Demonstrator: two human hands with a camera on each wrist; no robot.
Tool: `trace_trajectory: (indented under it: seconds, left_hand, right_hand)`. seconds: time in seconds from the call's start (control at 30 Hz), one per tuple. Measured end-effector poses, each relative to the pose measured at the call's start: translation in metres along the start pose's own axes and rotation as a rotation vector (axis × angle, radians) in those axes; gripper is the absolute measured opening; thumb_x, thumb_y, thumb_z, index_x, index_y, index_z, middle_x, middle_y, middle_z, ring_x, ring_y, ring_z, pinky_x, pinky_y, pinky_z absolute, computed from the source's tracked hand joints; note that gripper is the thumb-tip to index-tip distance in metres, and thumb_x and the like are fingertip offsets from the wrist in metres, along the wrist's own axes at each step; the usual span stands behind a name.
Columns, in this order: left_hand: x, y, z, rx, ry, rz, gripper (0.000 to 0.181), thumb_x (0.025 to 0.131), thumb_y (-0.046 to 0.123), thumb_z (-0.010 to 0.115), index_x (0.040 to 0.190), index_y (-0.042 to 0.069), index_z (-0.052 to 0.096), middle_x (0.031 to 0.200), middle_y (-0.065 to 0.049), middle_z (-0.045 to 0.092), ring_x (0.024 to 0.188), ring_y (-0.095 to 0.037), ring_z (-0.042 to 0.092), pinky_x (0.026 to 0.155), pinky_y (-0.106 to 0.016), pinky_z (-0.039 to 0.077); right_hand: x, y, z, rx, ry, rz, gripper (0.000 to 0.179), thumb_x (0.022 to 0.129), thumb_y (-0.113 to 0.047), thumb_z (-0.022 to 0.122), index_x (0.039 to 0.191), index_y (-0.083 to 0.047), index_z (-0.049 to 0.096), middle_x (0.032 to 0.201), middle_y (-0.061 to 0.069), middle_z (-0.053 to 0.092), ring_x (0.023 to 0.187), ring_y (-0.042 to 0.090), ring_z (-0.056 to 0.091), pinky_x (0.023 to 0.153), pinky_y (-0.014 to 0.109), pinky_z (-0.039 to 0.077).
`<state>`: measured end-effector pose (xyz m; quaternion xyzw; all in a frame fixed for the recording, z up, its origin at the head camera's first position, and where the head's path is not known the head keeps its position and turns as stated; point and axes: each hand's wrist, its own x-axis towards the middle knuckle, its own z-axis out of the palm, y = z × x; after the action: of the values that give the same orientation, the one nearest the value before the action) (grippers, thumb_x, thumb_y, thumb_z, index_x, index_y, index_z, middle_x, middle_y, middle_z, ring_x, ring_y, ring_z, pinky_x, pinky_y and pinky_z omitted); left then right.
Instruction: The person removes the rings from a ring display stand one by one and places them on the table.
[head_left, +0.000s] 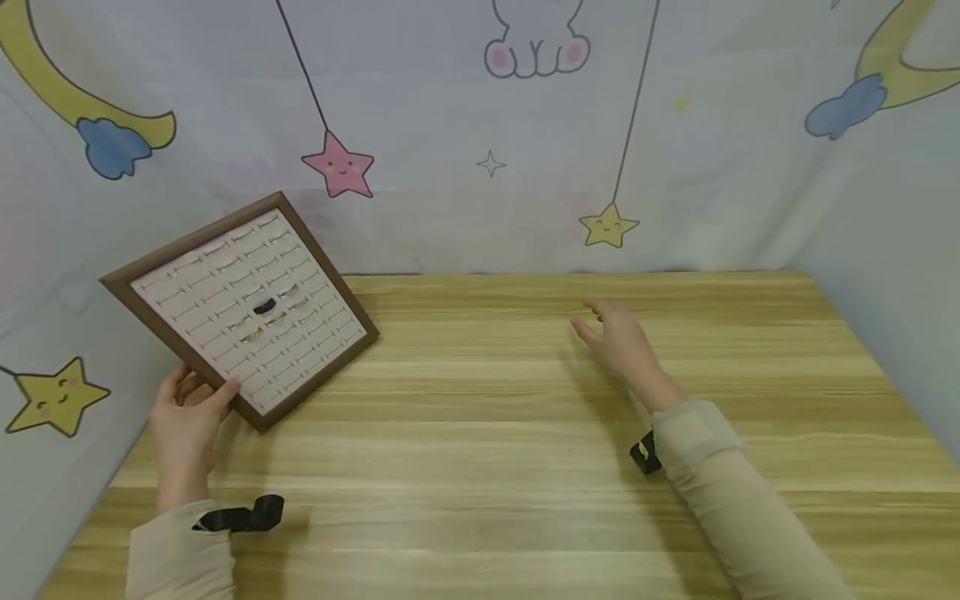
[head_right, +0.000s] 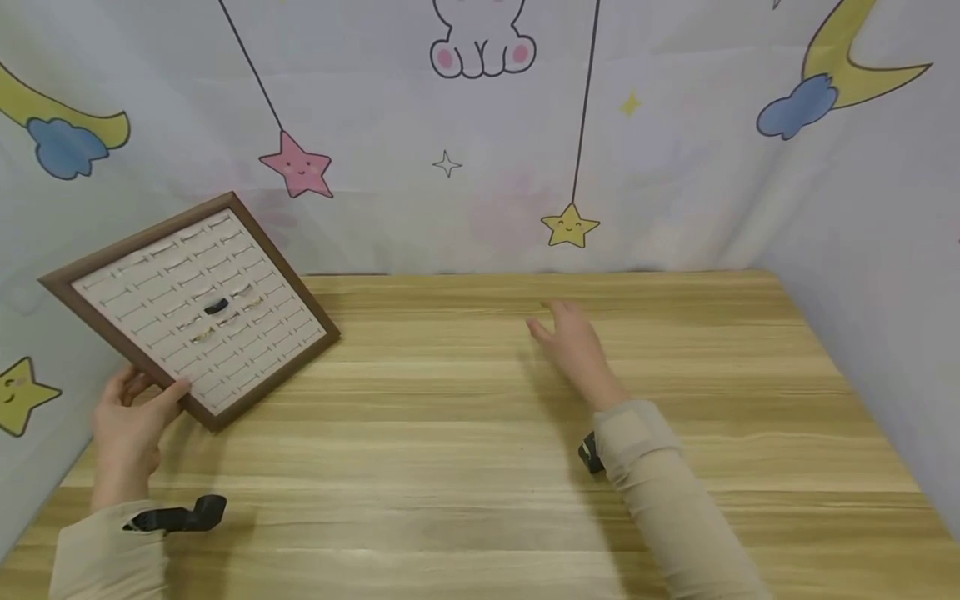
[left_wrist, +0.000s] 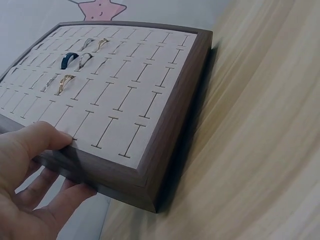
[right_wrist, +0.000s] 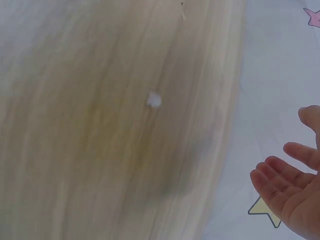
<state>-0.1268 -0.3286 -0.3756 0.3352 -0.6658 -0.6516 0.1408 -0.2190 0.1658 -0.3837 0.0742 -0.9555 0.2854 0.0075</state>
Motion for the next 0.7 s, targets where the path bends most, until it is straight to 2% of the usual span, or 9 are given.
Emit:
trace_trajectory:
  seconds: [0.27, 0.37, 0.5, 0.7]
  left_hand:
    - [0.001, -0.001, -0.011, -0.002, 0.012, -0.006, 0.078, 0.082, 0.006, 0.072, 0.147, 0.026, 0.034, 0.105, 0.019, 0.046, 0.084, 0.002, 0.050, 0.058, -0.008, 0.049]
    - [0.001, -0.002, -0.012, -0.012, 0.006, 0.007, 0.073, 0.082, 0.004, 0.072, 0.143, 0.026, 0.040, 0.104, 0.017, 0.047, 0.083, 0.002, 0.051, 0.058, -0.009, 0.050]
    - [0.002, -0.001, -0.010, -0.038, -0.007, 0.015, 0.066, 0.081, -0.001, 0.071, 0.137, 0.024, 0.045, 0.102, 0.015, 0.050, 0.079, 0.004, 0.055, 0.059, -0.010, 0.051]
    - [0.003, 0.002, -0.004, 0.007, -0.035, 0.004, 0.076, 0.083, 0.000, 0.069, 0.147, 0.021, 0.034, 0.104, 0.017, 0.048, 0.084, 0.003, 0.053, 0.062, -0.010, 0.051]
  right_hand:
    - [0.032, -0.035, 0.015, -0.008, 0.009, -0.113, 0.043, 0.096, -0.023, 0.057, 0.131, 0.002, 0.053, 0.129, 0.023, 0.058, 0.118, 0.037, 0.055, 0.100, 0.050, 0.045]
    - [0.043, -0.050, 0.020, 0.009, 0.013, -0.159, 0.040, 0.095, -0.020, 0.059, 0.129, 0.001, 0.056, 0.128, 0.021, 0.060, 0.118, 0.036, 0.056, 0.100, 0.049, 0.046]
    - [0.055, -0.074, 0.026, 0.042, 0.008, -0.218, 0.037, 0.094, -0.017, 0.061, 0.127, -0.001, 0.059, 0.127, 0.018, 0.061, 0.120, 0.034, 0.056, 0.101, 0.047, 0.046]
    - [0.072, -0.113, 0.034, 0.077, -0.002, -0.326, 0.035, 0.092, -0.016, 0.063, 0.124, -0.004, 0.062, 0.125, 0.014, 0.064, 0.119, 0.031, 0.058, 0.101, 0.044, 0.047]
